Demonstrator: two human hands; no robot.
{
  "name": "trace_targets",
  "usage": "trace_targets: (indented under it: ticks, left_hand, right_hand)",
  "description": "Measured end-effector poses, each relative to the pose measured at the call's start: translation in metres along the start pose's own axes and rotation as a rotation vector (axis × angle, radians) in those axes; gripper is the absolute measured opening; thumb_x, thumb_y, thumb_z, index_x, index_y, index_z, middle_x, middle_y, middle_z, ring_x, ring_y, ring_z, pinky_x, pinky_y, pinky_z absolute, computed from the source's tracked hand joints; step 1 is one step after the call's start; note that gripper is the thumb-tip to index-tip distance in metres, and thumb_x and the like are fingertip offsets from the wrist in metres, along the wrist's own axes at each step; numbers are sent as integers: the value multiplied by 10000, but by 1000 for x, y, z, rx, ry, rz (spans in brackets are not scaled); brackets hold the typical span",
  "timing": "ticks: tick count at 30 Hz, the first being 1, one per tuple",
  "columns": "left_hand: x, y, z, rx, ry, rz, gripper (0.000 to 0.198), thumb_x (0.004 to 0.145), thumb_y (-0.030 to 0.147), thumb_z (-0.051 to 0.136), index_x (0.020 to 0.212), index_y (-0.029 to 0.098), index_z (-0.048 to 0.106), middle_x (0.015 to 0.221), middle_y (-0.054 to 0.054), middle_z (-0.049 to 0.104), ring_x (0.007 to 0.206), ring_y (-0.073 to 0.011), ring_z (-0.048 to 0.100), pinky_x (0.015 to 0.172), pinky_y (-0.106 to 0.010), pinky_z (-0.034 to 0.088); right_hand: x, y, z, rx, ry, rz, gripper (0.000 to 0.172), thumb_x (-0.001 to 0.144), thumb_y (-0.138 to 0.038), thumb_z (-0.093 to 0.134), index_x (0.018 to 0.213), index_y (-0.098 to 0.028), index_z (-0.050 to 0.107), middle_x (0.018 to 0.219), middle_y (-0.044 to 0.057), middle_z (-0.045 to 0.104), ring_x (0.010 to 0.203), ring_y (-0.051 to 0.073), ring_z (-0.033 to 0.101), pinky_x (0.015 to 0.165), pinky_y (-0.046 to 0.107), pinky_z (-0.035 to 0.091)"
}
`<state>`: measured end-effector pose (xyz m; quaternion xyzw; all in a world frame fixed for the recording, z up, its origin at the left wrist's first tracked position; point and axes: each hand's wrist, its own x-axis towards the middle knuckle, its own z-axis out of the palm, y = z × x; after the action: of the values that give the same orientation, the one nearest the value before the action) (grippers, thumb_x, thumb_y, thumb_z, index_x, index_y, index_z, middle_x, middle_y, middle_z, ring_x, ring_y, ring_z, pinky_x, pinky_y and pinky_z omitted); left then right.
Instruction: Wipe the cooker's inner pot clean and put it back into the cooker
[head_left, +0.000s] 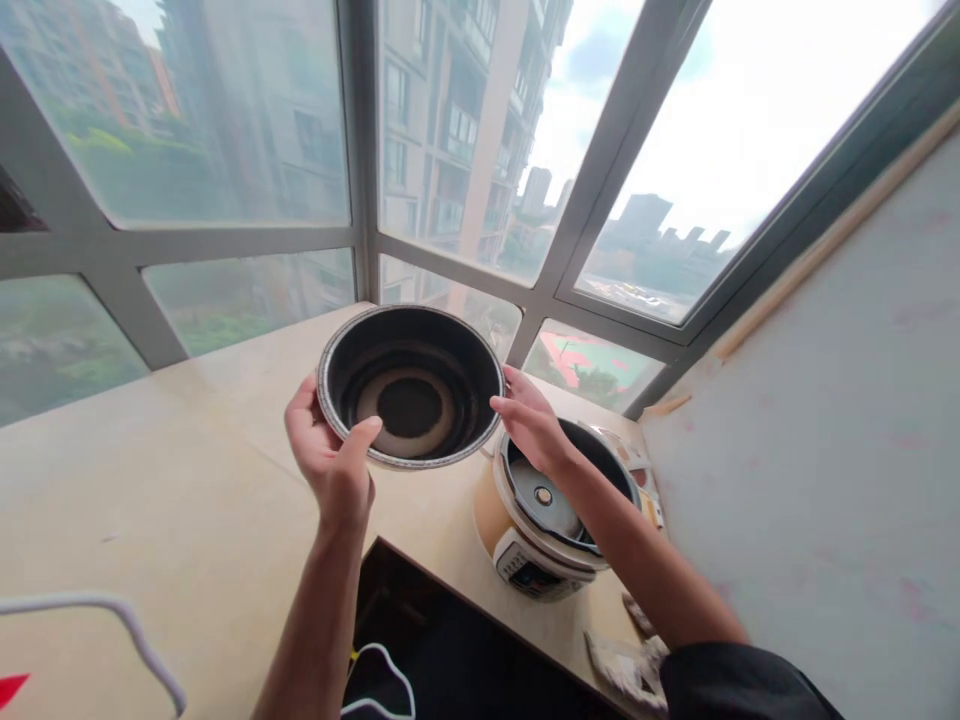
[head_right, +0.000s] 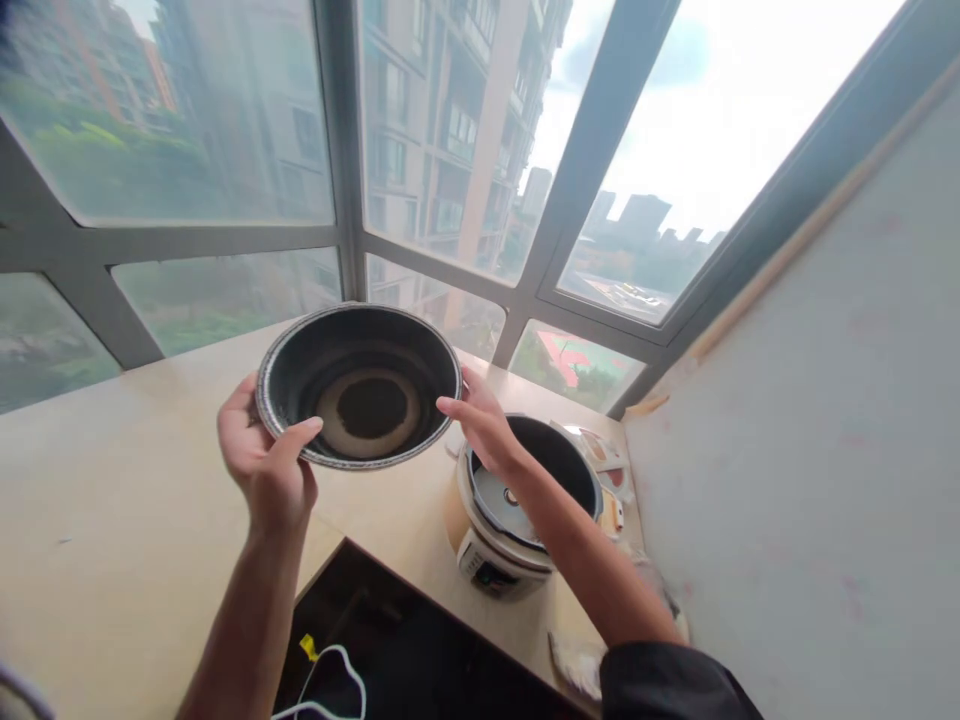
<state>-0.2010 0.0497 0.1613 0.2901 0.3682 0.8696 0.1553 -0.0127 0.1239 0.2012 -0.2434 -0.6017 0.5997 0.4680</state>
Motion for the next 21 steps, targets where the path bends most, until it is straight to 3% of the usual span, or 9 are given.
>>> trace_targets:
  ticks: [4,8,12,21]
  left_hand:
    - [2,-28,-30,123,34,-42,769,609,159,715,1338,200,475,1384,-122,569,1324,-309,551,1173,-489,397]
    - [-8,-54,-49,139,76,-172,769,609,157,687,1337,199,446,1400,-151,557,1314,-306,562,1168,-485,399]
    - [-14,-75,-63,159,124,-261,767,597,149,661,1329,179,434,1404,-176,548,1309,-302,560,1162,-466,405]
    - [-10,-110,-95,234,179,-349,699,567,165,623,1251,170,479,1249,-153,588,1150,-279,608,998,-402,514]
  right_hand:
    - [28,41,13,178,-1,217,308,604,-334,795,871,-205,708,982,69,779,1150,332,664,957,449,549]
    - [42,73,18,230,99,455,161,618,-279,723,754,-202,680,829,78,776,1064,328,701,889,444,577]
    - [47,97,21,198,198,592,90,650,-247,683,725,-201,663,707,64,748,952,306,727,833,423,589]
    - [52,143,21,68,248,780,90,666,-113,655,713,-185,631,606,7,681,654,191,662,667,305,536]
